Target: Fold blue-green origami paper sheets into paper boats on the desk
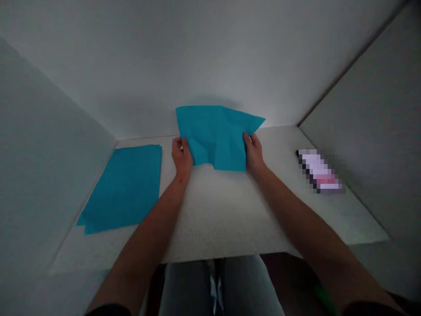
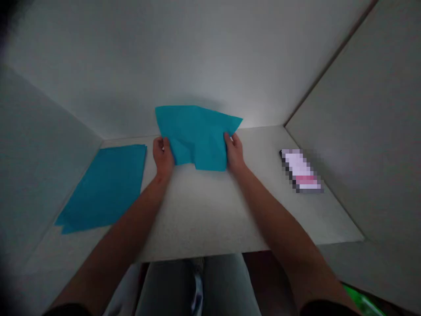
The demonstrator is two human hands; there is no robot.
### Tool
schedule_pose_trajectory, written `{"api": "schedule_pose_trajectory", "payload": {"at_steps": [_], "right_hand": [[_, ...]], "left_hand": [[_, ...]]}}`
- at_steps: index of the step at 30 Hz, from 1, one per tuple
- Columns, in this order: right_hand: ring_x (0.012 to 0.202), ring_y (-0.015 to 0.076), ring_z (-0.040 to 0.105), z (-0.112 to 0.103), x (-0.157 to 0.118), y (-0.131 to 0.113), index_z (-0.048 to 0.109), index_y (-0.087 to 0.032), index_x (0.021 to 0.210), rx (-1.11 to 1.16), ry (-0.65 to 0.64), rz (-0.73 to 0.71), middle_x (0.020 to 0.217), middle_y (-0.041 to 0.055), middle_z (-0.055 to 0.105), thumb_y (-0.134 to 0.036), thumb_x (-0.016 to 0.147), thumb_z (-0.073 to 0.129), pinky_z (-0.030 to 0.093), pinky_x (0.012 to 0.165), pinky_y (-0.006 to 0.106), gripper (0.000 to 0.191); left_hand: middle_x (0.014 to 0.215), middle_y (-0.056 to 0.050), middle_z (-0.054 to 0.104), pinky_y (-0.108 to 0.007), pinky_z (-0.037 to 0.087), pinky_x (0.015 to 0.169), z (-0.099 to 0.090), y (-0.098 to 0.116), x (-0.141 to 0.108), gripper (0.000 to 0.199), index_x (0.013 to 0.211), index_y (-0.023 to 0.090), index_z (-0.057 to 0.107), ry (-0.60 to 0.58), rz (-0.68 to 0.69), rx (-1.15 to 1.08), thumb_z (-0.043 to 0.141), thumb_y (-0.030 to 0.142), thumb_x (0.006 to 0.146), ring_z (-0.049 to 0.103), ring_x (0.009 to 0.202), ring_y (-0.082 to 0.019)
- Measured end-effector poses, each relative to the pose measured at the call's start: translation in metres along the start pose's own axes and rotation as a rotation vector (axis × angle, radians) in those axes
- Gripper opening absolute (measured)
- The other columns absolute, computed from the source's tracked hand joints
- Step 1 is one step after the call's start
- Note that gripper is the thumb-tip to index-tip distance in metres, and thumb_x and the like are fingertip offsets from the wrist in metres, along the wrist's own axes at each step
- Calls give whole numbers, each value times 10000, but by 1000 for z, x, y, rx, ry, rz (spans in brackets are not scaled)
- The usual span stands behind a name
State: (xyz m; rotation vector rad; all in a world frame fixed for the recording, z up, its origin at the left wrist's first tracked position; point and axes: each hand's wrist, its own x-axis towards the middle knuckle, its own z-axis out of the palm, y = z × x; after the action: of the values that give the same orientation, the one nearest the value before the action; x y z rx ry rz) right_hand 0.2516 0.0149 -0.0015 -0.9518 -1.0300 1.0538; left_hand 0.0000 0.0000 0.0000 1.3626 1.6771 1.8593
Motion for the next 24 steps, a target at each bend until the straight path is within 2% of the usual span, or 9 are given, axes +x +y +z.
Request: {"api": "schedule_pose_trajectory", "payload": {"at_steps": [3, 6, 9, 12, 15, 19, 22, 24], "right_hand": [[1183, 308, 736, -7, 2, 0, 699, -293, 1275, -43, 41, -37, 1236, 56, 802, -805, 829, 747, 633, 1002, 461, 681], [1080, 298, 754, -10, 4, 2, 696, -295, 1252, -87, 54, -45, 1140, 60, 809, -832, 837, 714, 650, 895, 442, 679], [828, 249, 736, -9, 5, 5, 715, -283, 1145, -128, 5, -8, 903, 36, 784, -836, 818, 731, 616, 689, 369, 642], [557, 159, 580, -7, 5, 4, 724, -267, 1020, -182, -46, 21, 654, -23, 658, -803, 807, 764, 464, 500, 277, 579], [433, 105, 397, -4, 4, 0, 727, -249, 994, -245, -36, 13, 531, -67, 521, -741, 857, 739, 308, 426, 249, 511], [418, 99, 367, 0, 1, -6, 714, -236, 953, -270, -75, 9, 525, -67, 497, -653, 883, 719, 250, 420, 261, 423], [424, 101, 365, 2, -2, -9, 704, -239, 914, -281, -109, 3, 530, -58, 499, -597, 888, 716, 242, 426, 267, 359], [434, 103, 365, 3, -3, -11, 701, -240, 907, -285, -117, -7, 543, -49, 505, -561, 900, 710, 249, 433, 272, 322]], "left_hand": [[1009, -68, 713, -315, 535, 918, -10, 3, 7, 417, 1064, 206, 623, 2, -29, 14, 534, 614, 1060, 685, 986, -204], [980, -62, 721, -316, 535, 880, -27, 8, 18, 354, 1056, 211, 639, -48, -48, 62, 582, 560, 1045, 686, 945, -205], [957, -65, 724, -321, 531, 853, -54, 12, 27, 260, 1031, 212, 656, -96, -53, 155, 621, 470, 1022, 685, 913, -212], [929, -62, 706, -322, 536, 821, -87, 10, 29, 214, 1017, 222, 660, -110, -128, 230, 652, 434, 992, 676, 893, -219], [877, -36, 646, -288, 527, 715, -129, 6, 26, 201, 993, 226, 653, 0, -357, 185, 676, 423, 958, 635, 824, -197], [864, -2, 564, -231, 452, 534, -193, 11, 14, 134, 950, 232, 600, 302, -693, 26, 651, 354, 926, 564, 697, -146], [805, 22, 518, -196, 416, 490, -230, 25, -8, 105, 912, 225, 539, 381, -756, -2, 623, 287, 918, 525, 637, -118], [802, 30, 522, -193, 434, 499, -245, 33, -30, 103, 949, 220, 524, 389, -745, -6, 613, 264, 921, 529, 628, -110]]}}
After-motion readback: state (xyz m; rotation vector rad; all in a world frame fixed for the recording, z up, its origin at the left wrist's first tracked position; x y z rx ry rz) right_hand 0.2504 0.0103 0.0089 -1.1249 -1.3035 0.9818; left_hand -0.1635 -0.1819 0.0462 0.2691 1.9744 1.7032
